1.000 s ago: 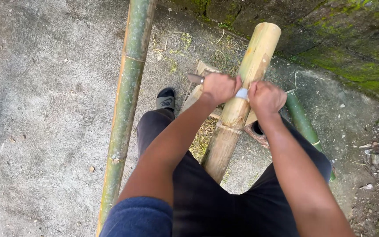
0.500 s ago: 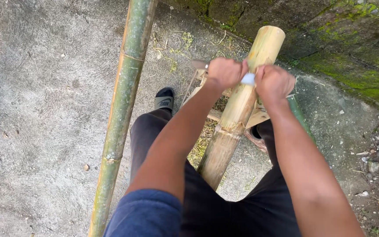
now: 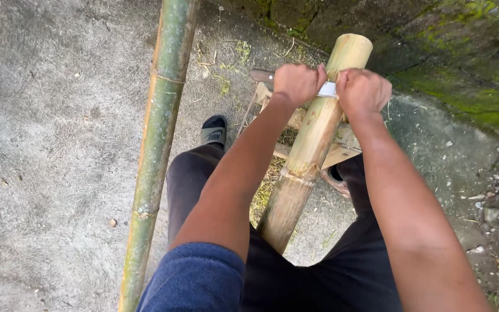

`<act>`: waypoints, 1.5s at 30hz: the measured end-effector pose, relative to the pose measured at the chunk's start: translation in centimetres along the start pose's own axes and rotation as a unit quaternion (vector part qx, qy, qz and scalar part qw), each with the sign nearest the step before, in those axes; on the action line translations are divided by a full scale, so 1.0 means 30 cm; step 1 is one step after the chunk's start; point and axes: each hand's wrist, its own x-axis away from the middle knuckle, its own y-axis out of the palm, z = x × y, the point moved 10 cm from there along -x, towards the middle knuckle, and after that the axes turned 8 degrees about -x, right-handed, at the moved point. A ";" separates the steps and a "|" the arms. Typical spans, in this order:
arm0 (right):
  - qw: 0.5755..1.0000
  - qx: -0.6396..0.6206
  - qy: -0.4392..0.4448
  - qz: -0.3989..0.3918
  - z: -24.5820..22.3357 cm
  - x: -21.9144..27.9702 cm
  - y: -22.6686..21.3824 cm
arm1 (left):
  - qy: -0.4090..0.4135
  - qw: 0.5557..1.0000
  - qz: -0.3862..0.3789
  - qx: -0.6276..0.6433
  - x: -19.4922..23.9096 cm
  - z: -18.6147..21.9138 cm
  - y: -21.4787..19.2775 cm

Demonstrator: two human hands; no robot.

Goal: Scraping the outer layer of a bamboo pole using a small blade.

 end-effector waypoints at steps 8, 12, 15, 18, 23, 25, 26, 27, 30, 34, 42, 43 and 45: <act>0.999 0.007 0.003 -0.033 -0.089 0.109 -0.024 | -0.011 0.997 -0.062 0.034 0.152 -0.001 0.011; 0.998 0.016 0.040 -0.052 -0.168 0.244 -0.050 | 0.031 0.997 -0.061 0.047 0.310 0.028 -0.052; 0.998 -0.005 0.047 -0.052 -0.240 0.354 -0.078 | 0.030 0.994 -0.094 0.041 0.445 0.032 -0.048; 0.998 -0.024 0.047 -0.041 -0.309 0.454 -0.123 | 0.043 0.996 -0.072 0.043 0.557 0.053 -0.071; 0.998 -0.054 0.034 -0.018 -0.335 0.468 -0.155 | 0.003 0.995 -0.064 0.074 0.582 0.028 -0.077; 0.995 -0.014 0.078 -0.053 -0.287 0.456 -0.126 | 0.044 0.989 -0.118 0.073 0.557 0.056 -0.020; 0.995 -0.014 0.079 -0.057 -0.285 0.430 -0.125 | 0.043 0.989 -0.121 0.075 0.539 0.055 -0.010; 0.996 -0.029 0.074 -0.047 -0.284 0.401 -0.131 | 0.037 0.992 -0.100 0.065 0.514 0.051 -0.014; 0.996 -0.033 0.082 -0.025 -0.279 0.406 -0.161 | 0.035 0.994 -0.088 0.060 0.505 0.074 -0.052; 0.994 -0.001 0.084 -0.068 -0.308 0.471 -0.159 | 0.025 0.990 -0.132 0.033 0.570 0.063 -0.105; 0.997 -0.028 0.073 -0.026 -0.322 0.452 -0.196 | 0.070 0.991 -0.106 0.037 0.579 0.102 -0.027; 0.997 -0.033 0.063 -0.033 -0.334 0.448 -0.196 | 0.039 0.994 -0.080 0.059 0.578 0.077 -0.086; 0.997 -0.032 0.069 -0.034 -0.316 0.426 -0.189 | 0.035 0.993 -0.091 0.064 0.556 0.079 -0.078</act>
